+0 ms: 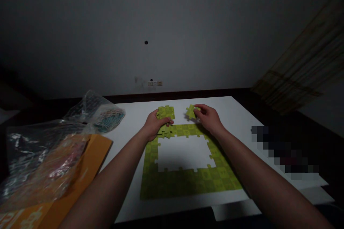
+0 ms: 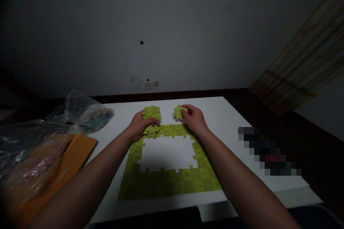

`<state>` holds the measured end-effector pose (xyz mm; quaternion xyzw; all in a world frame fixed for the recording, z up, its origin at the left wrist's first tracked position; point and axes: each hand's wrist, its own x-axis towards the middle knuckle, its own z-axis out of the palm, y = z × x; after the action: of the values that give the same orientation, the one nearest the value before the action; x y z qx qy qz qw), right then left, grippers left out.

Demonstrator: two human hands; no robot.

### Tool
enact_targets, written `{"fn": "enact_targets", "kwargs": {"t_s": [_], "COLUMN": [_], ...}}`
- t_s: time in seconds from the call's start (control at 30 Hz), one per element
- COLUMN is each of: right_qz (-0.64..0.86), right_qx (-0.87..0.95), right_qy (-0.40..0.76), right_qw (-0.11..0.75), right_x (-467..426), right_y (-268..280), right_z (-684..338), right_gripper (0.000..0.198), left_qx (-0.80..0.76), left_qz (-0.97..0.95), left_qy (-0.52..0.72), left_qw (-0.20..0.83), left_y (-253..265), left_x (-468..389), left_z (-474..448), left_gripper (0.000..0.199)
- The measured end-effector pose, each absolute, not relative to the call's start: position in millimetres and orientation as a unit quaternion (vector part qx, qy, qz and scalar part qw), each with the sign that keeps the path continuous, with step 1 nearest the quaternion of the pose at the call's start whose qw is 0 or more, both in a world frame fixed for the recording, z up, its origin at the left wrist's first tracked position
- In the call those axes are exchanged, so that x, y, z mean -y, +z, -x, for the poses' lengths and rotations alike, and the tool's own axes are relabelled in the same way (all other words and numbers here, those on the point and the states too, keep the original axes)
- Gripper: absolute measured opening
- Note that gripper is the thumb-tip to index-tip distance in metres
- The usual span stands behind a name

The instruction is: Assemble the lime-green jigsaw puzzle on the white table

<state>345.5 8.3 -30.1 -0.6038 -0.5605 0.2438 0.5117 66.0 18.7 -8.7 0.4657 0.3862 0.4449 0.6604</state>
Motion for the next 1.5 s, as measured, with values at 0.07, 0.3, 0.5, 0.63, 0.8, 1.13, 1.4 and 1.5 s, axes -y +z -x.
{"fn": "enact_targets", "kwargs": {"t_s": [0.07, 0.3, 0.5, 0.63, 0.8, 1.13, 1.4, 1.5], "right_qz": [0.638, 0.607, 0.497, 0.507, 0.512, 0.718, 0.594, 0.501], "right_qx": [0.589, 0.674, 0.623, 0.561, 0.519, 0.53, 0.642, 0.64], "right_qy": [0.223, 0.104, 0.327, 0.383, 0.421, 0.161, 0.149, 0.328], "right_qw": [0.443, 0.408, 0.507, 0.531, 0.54, 0.42, 0.461, 0.482], "right_x": [-16, -9, 12, 8, 3, -20, 0, 11], "right_y": [-32, -21, -11, -19, -25, -30, -13, -12], "right_z": [-350, -331, -292, -291, -304, -400, -360, -323], "right_gripper": [0.043, 0.028, 0.043, 0.04, 0.044, 0.031, 0.031, 0.04], "left_qx": [-0.388, -0.38, -0.363, -0.351, -0.38, -0.423, -0.419, -0.411], "left_qz": [-0.45, -0.458, -0.546, -0.567, -0.537, -0.55, -0.561, -0.575], "left_qy": [0.448, 0.459, 0.442, 0.416, 0.382, 0.4, 0.425, 0.417], "left_qw": [0.668, 0.66, 0.612, 0.618, 0.649, 0.598, 0.573, 0.572], "left_y": [-7, -7, -13, -14, -7, 0, -5, -7], "left_x": [-19, -18, -14, -8, -5, -5, -4, -4], "left_z": [-65, -66, -76, -79, -78, -72, -79, -81], "left_gripper": [0.058, 0.062, 0.061, 0.065, 0.068, 0.053, 0.047, 0.05]}}
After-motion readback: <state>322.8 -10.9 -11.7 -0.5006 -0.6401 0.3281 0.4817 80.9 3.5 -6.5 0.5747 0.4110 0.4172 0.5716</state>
